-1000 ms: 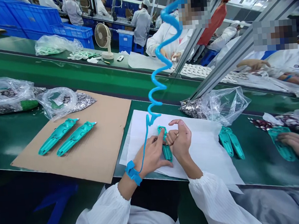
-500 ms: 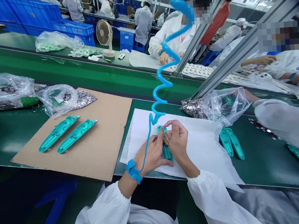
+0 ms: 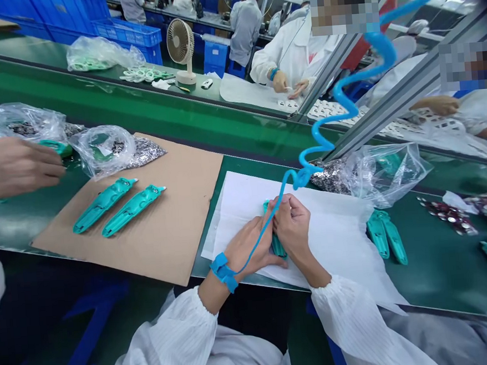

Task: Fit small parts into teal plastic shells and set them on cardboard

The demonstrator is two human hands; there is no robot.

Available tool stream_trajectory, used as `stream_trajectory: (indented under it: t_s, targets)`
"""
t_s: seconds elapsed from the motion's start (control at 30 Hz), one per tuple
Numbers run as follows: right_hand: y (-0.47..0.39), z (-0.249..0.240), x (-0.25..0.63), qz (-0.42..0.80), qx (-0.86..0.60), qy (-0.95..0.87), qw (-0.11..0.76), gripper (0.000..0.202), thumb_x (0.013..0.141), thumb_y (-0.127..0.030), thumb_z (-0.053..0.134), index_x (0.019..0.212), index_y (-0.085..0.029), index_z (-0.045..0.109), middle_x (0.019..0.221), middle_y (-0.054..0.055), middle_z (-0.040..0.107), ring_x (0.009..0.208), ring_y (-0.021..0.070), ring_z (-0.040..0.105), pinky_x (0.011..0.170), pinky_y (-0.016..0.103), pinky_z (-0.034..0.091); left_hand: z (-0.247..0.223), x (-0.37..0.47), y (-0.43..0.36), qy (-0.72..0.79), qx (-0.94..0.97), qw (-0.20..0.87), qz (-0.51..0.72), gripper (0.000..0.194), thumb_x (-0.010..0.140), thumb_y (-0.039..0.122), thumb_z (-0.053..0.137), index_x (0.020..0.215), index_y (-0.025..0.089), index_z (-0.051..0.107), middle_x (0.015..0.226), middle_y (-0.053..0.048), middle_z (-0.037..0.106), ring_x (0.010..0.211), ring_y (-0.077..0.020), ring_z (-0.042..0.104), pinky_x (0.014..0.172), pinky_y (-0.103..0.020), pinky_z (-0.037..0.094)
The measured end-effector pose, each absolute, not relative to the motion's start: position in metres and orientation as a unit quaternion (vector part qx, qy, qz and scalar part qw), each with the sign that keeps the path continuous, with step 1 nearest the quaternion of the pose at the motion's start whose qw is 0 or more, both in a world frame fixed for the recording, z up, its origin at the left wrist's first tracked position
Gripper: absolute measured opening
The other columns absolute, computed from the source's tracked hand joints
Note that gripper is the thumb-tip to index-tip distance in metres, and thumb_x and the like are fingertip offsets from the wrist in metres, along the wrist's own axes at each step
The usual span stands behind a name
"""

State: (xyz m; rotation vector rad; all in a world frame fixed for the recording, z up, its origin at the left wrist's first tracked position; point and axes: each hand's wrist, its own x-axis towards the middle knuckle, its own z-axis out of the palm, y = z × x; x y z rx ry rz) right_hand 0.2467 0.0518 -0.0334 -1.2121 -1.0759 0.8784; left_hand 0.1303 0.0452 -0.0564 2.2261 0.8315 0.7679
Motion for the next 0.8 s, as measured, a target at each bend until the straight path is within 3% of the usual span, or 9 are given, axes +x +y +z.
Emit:
stream_trajectory:
  t_s: [0.1, 0.27, 0.5, 0.57, 0.8]
  targets:
    - [0.053, -0.035, 0.246, 0.395, -0.527, -0.459, 0.596, 0.039, 0.088, -0.058, 0.059, 0.077, -0.020, 0.054, 0.047, -0.007, 0.038, 0.039, 0.0063, 0.030, 0.037, 0.020, 0.024, -0.055, 0.130, 0.045, 0.319, 0.840, 0.321, 0.299, 0.135, 0.063, 0.043, 0.089, 0.153, 0.022, -0.010, 0.131, -0.019, 0.053, 0.116, -0.0374, 0.057, 0.094, -0.053, 0.050]
    - [0.051, -0.026, 0.248, 0.425, -0.493, -0.415, 0.636, 0.039, 0.090, -0.059, 0.054, 0.083, -0.021, 0.055, 0.040, -0.012, 0.023, 0.033, 0.0057, 0.018, 0.034, 0.018, 0.020, -0.054, 0.129, 0.044, 0.326, 0.848, 0.307, 0.284, 0.134, 0.058, 0.051, 0.089, 0.154, 0.018, 0.000, 0.128, -0.017, 0.057, 0.116, -0.0365, 0.056, 0.094, -0.051, 0.051]
    - [0.023, 0.005, 0.261, 0.406, -0.451, -0.336, 0.720, 0.031, 0.093, -0.052, 0.050, 0.093, -0.022, 0.056, 0.041, -0.014, 0.016, 0.034, 0.0050, 0.008, 0.035, 0.016, 0.018, -0.051, 0.129, 0.044, 0.324, 0.883, 0.220, 0.257, 0.100, 0.060, 0.069, 0.078, 0.136, 0.016, 0.042, 0.117, -0.014, 0.060, 0.116, -0.0360, 0.054, 0.096, -0.051, 0.049]
    - [0.012, 0.001, 0.263, 0.404, -0.471, -0.309, 0.721, 0.030, 0.092, -0.052, 0.051, 0.093, -0.022, 0.056, 0.040, -0.014, 0.016, 0.034, 0.0050, 0.008, 0.034, 0.016, 0.018, -0.047, 0.127, 0.043, 0.318, 0.887, 0.224, 0.249, 0.098, 0.059, 0.071, 0.077, 0.134, 0.016, 0.045, 0.118, -0.014, 0.060, 0.115, -0.0354, 0.053, 0.098, -0.051, 0.047]
    - [-0.008, -0.024, 0.261, 0.402, -0.499, -0.267, 0.720, 0.033, 0.090, -0.054, 0.055, 0.091, -0.021, 0.055, 0.038, -0.014, 0.019, 0.032, 0.0047, 0.010, 0.033, 0.016, 0.019, -0.039, 0.116, 0.043, 0.283, 0.895, 0.259, 0.228, 0.085, 0.075, 0.032, 0.073, 0.147, 0.015, 0.030, 0.123, -0.011, 0.057, 0.118, -0.0309, 0.048, 0.104, -0.047, 0.043]
